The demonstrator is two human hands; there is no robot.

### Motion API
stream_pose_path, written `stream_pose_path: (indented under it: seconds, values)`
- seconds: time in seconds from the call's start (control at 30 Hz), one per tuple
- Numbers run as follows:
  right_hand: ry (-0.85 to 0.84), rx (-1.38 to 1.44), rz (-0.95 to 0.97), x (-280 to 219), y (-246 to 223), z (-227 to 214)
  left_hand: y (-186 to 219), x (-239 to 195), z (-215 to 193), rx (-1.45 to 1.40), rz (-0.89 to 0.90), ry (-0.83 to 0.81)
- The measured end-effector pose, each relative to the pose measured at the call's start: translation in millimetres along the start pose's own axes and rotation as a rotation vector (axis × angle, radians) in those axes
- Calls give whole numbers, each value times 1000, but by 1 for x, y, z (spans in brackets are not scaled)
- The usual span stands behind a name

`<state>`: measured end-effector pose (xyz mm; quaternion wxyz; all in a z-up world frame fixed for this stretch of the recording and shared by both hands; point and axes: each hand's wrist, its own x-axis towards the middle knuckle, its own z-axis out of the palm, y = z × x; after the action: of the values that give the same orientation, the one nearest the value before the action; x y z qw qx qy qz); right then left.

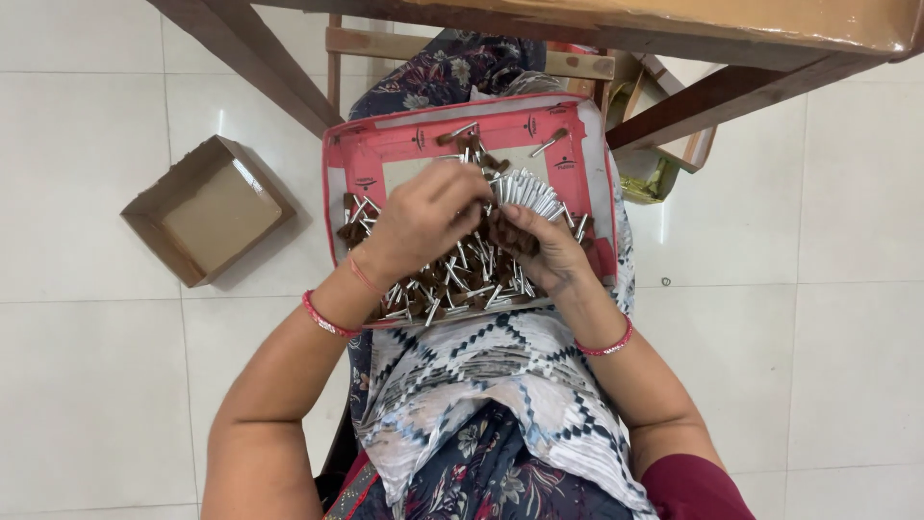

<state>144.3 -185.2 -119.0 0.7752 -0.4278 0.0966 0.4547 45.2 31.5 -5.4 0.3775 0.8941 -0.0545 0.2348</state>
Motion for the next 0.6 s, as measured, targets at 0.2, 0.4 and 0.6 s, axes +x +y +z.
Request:
stream_pose_path:
  seconds: [0.2,0.4,0.6]
  values:
    - [-88,108,59,1,11,-7,9,-20,3,233,510,-79]
    - [-177,57,-68,-15,-2,16,14,-21,-1,-265,134,-56]
    - [-222,-49,-137,-28,-3,39,17,4,12,-173,153,-185]
